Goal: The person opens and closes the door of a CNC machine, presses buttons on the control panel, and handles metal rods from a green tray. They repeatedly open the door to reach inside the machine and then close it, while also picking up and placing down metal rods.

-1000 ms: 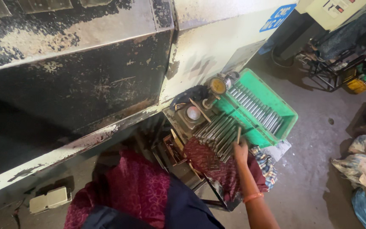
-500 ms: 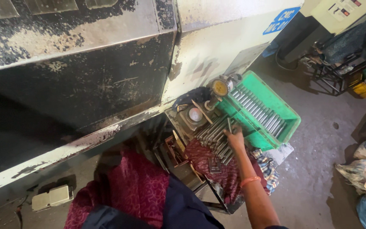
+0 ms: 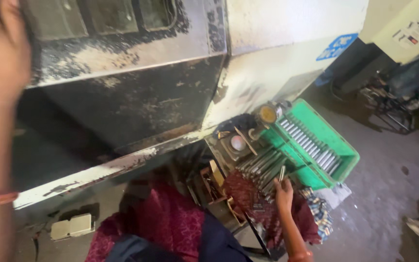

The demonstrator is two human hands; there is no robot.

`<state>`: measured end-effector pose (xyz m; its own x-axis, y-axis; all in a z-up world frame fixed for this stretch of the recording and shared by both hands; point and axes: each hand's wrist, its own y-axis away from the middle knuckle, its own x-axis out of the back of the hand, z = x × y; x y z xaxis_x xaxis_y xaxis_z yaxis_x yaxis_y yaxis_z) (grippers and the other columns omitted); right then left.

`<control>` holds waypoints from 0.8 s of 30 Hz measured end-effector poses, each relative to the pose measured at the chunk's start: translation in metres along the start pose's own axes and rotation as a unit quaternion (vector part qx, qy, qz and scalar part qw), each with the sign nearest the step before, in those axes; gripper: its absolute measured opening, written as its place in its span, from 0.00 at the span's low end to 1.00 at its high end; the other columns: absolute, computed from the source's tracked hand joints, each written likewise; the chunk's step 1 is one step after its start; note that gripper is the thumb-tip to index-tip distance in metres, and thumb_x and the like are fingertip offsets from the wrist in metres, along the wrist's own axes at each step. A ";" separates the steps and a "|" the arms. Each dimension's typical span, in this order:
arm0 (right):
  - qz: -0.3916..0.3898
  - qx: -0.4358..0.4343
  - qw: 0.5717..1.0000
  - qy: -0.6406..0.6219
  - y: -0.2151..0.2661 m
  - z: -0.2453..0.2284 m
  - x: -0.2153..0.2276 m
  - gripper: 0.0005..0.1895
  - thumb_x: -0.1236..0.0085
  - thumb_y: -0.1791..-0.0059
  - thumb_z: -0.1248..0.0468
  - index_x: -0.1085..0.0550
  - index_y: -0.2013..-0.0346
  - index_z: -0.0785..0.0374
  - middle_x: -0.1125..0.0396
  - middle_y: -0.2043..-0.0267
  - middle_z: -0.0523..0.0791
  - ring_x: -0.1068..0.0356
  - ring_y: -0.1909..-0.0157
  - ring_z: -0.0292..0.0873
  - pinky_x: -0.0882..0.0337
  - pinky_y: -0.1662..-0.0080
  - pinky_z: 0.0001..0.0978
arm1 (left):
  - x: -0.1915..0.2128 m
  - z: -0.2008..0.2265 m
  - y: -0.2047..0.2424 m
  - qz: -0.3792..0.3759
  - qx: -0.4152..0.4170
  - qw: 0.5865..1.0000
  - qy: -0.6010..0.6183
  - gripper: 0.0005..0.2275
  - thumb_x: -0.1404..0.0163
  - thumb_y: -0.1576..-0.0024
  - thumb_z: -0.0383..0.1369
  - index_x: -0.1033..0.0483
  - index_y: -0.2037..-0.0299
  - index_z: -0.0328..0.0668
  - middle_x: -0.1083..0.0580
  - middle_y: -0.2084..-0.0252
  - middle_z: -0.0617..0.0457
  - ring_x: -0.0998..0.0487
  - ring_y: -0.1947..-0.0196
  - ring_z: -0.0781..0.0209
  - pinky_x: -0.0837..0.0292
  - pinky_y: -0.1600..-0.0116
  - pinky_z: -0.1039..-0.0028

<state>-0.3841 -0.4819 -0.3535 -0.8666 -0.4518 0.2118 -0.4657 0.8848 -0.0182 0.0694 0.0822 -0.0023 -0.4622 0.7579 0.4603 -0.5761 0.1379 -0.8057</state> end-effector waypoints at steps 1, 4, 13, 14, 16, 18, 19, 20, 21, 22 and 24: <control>-0.022 0.028 0.999 0.010 0.007 -0.003 -0.002 0.09 0.41 0.48 0.61 0.28 0.62 0.64 0.37 0.74 0.41 0.40 0.75 0.35 0.40 0.73 0.30 | 0.004 0.005 0.001 0.017 -0.031 0.998 -0.053 0.16 0.60 0.25 0.34 0.32 0.40 0.21 0.28 0.48 0.28 0.27 0.47 0.32 0.30 0.44 0.51; -0.102 0.086 0.990 0.041 0.017 -0.028 -0.025 0.09 0.42 0.47 0.62 0.27 0.63 0.67 0.34 0.74 0.41 0.36 0.72 0.34 0.37 0.68 0.29 | 0.018 0.021 -0.001 0.062 -0.105 0.979 -0.161 0.17 0.57 0.31 0.33 0.35 0.40 0.22 0.34 0.41 0.27 0.34 0.40 0.29 0.38 0.40 0.45; -0.220 0.271 0.924 0.158 0.063 -0.188 -0.133 0.09 0.37 0.50 0.64 0.22 0.57 0.61 0.35 0.71 0.39 0.38 0.70 0.35 0.35 0.68 0.29 | 0.029 0.050 -0.013 0.058 -0.082 0.987 -0.127 0.21 0.54 0.29 0.37 0.36 0.31 0.32 0.40 0.27 0.36 0.45 0.23 0.36 0.59 0.21 0.45; -0.225 0.329 0.907 0.139 0.065 -0.208 -0.147 0.08 0.37 0.50 0.64 0.22 0.57 0.61 0.35 0.69 0.39 0.38 0.70 0.35 0.35 0.68 0.29 | 0.029 0.051 -0.015 0.059 -0.079 0.985 -0.143 0.21 0.53 0.28 0.38 0.36 0.30 0.33 0.40 0.27 0.37 0.45 0.22 0.37 0.58 0.21 0.46; -0.290 0.213 0.929 0.083 0.066 -0.256 -0.166 0.09 0.41 0.48 0.62 0.22 0.54 0.60 0.37 0.75 0.41 0.42 0.75 0.35 0.41 0.72 0.28 | 0.029 0.055 -0.015 0.069 -0.073 0.985 -0.143 0.21 0.52 0.29 0.39 0.35 0.31 0.34 0.40 0.25 0.39 0.44 0.24 0.38 0.57 0.22 0.47; -0.329 0.141 0.933 0.024 0.065 -0.306 -0.183 0.10 0.45 0.46 0.61 0.22 0.53 0.60 0.36 0.77 0.45 0.40 0.78 0.37 0.40 0.74 0.29 | 0.031 0.060 -0.017 0.077 -0.065 0.984 -0.145 0.21 0.52 0.30 0.39 0.35 0.31 0.35 0.39 0.26 0.40 0.43 0.25 0.40 0.56 0.23 0.49; -0.336 0.128 0.933 -0.008 0.064 -0.332 -0.191 0.10 0.47 0.45 0.60 0.22 0.54 0.60 0.35 0.76 0.48 0.36 0.78 0.38 0.35 0.74 0.29 | 0.032 0.062 -0.019 0.080 -0.060 0.984 -0.148 0.22 0.51 0.32 0.39 0.34 0.31 0.36 0.39 0.26 0.40 0.42 0.26 0.41 0.55 0.24 0.49; -0.342 0.112 0.932 -0.038 0.063 -0.355 -0.197 0.11 0.50 0.44 0.59 0.23 0.54 0.60 0.33 0.75 0.51 0.32 0.79 0.40 0.31 0.74 0.30 | 0.031 0.065 -0.018 0.080 -0.054 0.984 -0.148 0.23 0.51 0.33 0.39 0.34 0.31 0.37 0.38 0.27 0.40 0.42 0.26 0.41 0.54 0.25 0.50; -0.368 0.109 0.917 -0.113 0.060 -0.379 -0.203 0.10 0.51 0.46 0.59 0.26 0.56 0.59 0.31 0.70 0.50 0.31 0.78 0.41 0.30 0.74 0.31 | 0.031 0.066 -0.018 0.085 -0.054 0.984 -0.150 0.23 0.51 0.33 0.40 0.34 0.31 0.37 0.38 0.27 0.41 0.41 0.26 0.42 0.54 0.25 0.51; -0.392 0.102 0.895 -0.186 0.055 -0.402 -0.208 0.08 0.52 0.48 0.59 0.28 0.57 0.57 0.29 0.64 0.50 0.30 0.77 0.42 0.29 0.75 0.33 | 0.031 0.066 -0.019 0.088 -0.052 0.983 -0.150 0.23 0.51 0.34 0.40 0.34 0.31 0.37 0.38 0.28 0.41 0.41 0.27 0.43 0.53 0.25 0.51; -0.425 0.117 0.850 -0.290 0.050 -0.439 -0.226 0.07 0.53 0.47 0.60 0.32 0.57 0.57 0.29 0.59 0.49 0.30 0.75 0.42 0.29 0.74 0.34 | 0.031 0.067 -0.019 0.091 -0.047 0.983 -0.153 0.23 0.51 0.34 0.40 0.34 0.32 0.38 0.37 0.28 0.41 0.40 0.27 0.44 0.52 0.25 0.52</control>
<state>-0.1332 -0.2855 0.0264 -0.1113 -0.9565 -0.2696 -0.9313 0.1951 -0.3077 0.0210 0.0601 0.0521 -0.7416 0.5503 0.3838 -0.4060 0.0873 -0.9097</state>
